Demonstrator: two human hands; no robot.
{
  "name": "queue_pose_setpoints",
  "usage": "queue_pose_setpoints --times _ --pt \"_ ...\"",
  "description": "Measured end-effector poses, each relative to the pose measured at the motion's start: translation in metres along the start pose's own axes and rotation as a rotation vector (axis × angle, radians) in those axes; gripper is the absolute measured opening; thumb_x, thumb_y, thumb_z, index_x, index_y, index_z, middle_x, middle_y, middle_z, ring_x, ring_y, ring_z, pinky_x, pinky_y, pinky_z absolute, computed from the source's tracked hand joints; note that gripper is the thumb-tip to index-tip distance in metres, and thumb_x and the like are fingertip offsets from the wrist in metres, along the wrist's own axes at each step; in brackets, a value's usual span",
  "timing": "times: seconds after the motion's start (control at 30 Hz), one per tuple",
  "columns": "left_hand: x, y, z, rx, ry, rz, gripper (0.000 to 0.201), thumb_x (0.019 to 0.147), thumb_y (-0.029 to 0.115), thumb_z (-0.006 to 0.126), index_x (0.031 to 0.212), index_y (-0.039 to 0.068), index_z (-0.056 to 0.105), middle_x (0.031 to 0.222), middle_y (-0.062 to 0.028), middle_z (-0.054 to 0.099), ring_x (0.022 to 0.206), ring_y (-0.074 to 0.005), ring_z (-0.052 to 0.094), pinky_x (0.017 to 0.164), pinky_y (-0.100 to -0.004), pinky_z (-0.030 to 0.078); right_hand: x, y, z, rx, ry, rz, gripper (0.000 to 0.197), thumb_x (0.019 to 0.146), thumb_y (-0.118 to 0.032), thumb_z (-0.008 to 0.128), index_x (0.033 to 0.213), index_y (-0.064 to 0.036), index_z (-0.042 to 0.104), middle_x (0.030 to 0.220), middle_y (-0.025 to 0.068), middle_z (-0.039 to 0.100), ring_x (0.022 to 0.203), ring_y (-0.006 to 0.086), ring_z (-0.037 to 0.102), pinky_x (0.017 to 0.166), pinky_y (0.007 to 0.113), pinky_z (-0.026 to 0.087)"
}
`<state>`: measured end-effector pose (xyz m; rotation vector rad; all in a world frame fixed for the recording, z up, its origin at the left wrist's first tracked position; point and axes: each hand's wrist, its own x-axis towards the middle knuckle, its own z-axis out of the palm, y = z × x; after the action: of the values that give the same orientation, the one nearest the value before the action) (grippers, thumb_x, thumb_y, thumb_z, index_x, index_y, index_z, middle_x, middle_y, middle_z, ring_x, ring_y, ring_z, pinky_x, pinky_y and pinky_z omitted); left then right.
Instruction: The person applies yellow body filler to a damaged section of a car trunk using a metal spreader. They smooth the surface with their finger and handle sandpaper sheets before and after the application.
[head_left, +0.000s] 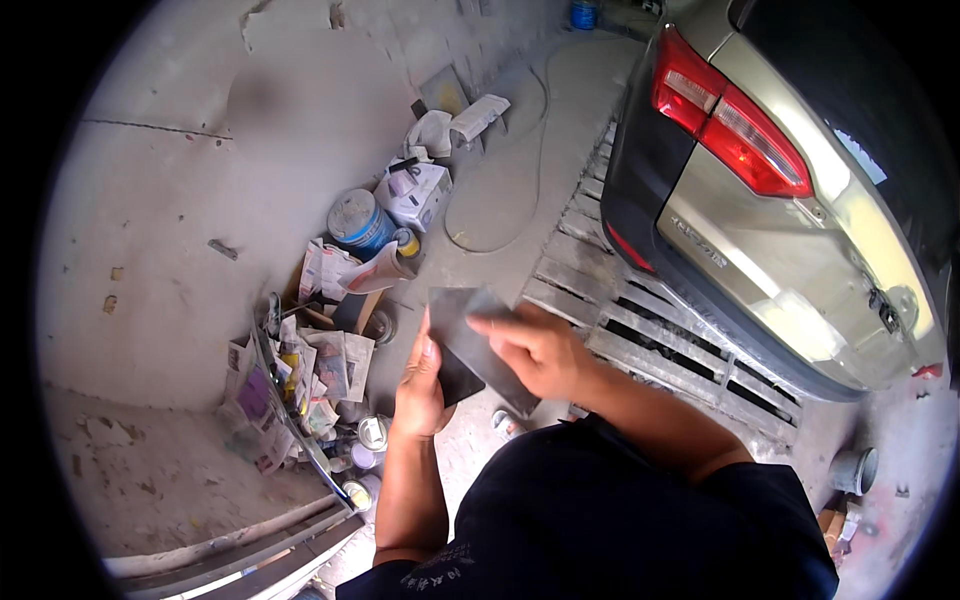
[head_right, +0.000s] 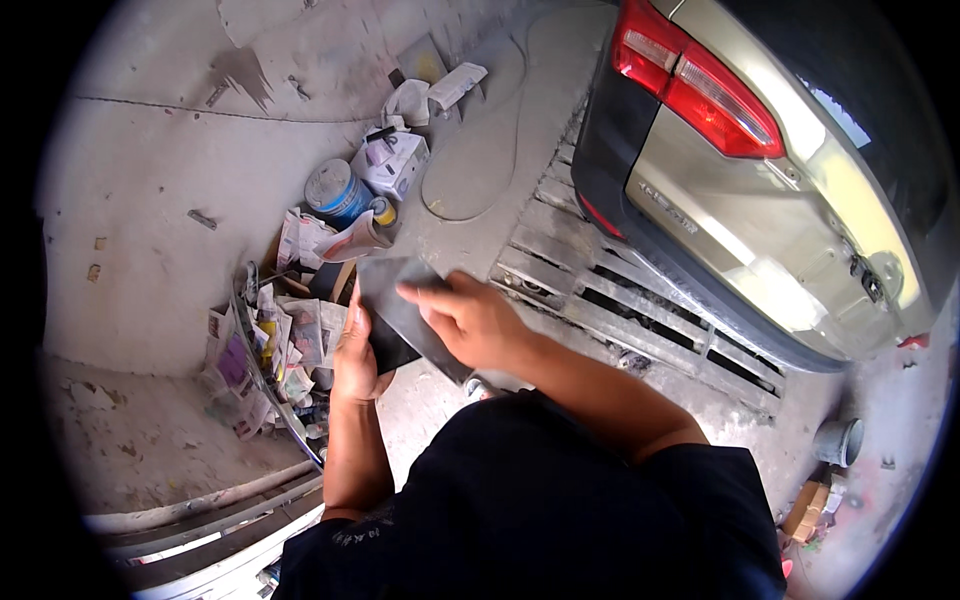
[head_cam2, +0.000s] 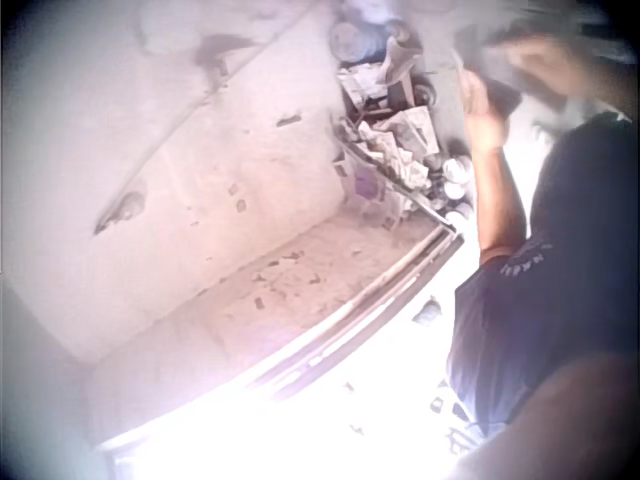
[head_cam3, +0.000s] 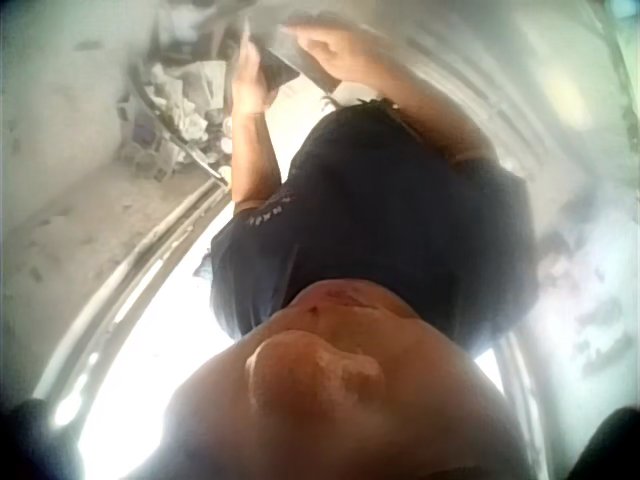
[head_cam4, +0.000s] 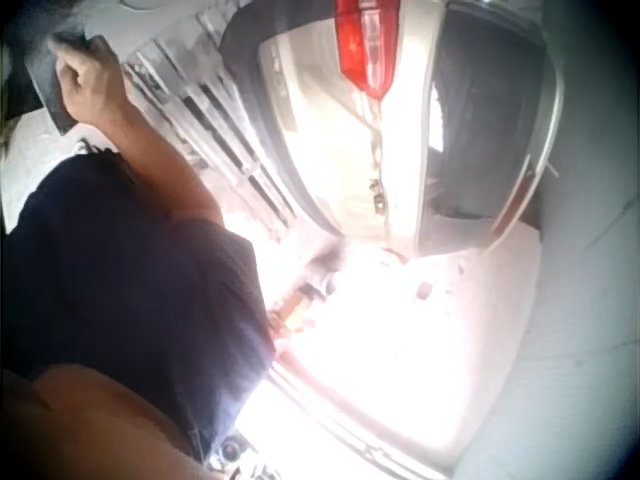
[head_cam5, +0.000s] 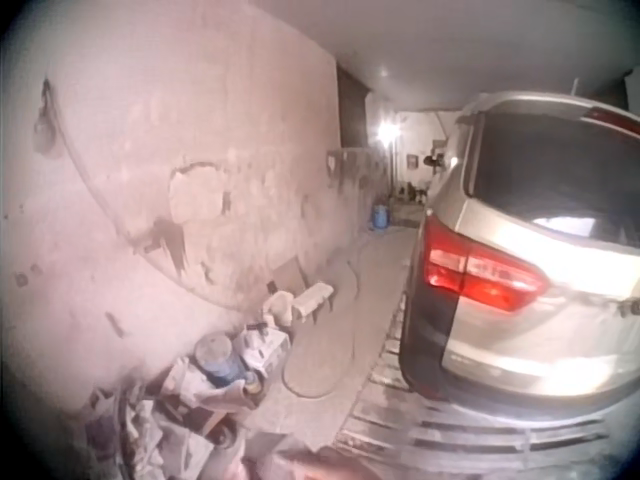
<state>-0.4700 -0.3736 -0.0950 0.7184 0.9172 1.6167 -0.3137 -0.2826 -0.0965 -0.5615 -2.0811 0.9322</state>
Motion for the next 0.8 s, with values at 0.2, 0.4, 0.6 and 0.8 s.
queue_pose_setpoints --times 0.2,0.4,0.6,0.8 --pt "-0.014 0.002 -0.035 0.425 -0.255 -0.27 0.058 0.1 0.036 0.044 0.144 0.0 0.033 0.122 -0.0095 0.057 0.103 -0.0173 0.057 0.087 -0.0313 0.049 0.02 0.001 -0.016 0.02 0.037 -0.034 0.032 0.085 -0.009 0.059 0.114 -0.0192 0.068 0.071 0.0106 0.05 0.058 0.0263 0.054 0.053 0.036 0.045" --pt "-0.012 0.006 -0.032 0.529 -0.285 -0.254 0.056 0.101 0.033 0.043 0.145 0.002 0.031 0.122 -0.0127 0.056 0.108 -0.0186 0.056 0.086 -0.031 0.049 0.001 0.012 -0.008 0.016 0.015 -0.044 0.031 0.086 -0.01 0.06 0.115 -0.0188 0.067 0.073 0.0106 0.052 0.059 0.0263 0.055 0.055 0.035 0.046" --pt "-0.01 0.01 -0.034 0.349 -0.171 -0.34 0.06 0.1 0.04 0.041 0.146 0.002 0.029 0.128 -0.0127 0.053 0.112 -0.0214 0.056 0.082 -0.0314 0.051 0.019 0.014 -0.018 0.023 0.065 -0.061 0.033 0.085 -0.009 0.061 0.116 -0.0183 0.067 0.071 0.0101 0.051 0.06 0.0241 0.053 0.055 0.035 0.044" --pt "-0.009 -0.002 -0.035 0.803 -0.353 -0.179 0.061 0.1 0.041 0.042 0.145 0.001 0.03 0.126 -0.0149 0.053 0.117 -0.0238 0.054 0.085 -0.0339 0.051 0.003 0.018 -0.007 0.001 -0.017 0.01 0.031 0.087 -0.012 0.06 0.116 -0.0175 0.067 0.069 0.01 0.05 0.062 0.0255 0.053 0.057 0.034 0.044"
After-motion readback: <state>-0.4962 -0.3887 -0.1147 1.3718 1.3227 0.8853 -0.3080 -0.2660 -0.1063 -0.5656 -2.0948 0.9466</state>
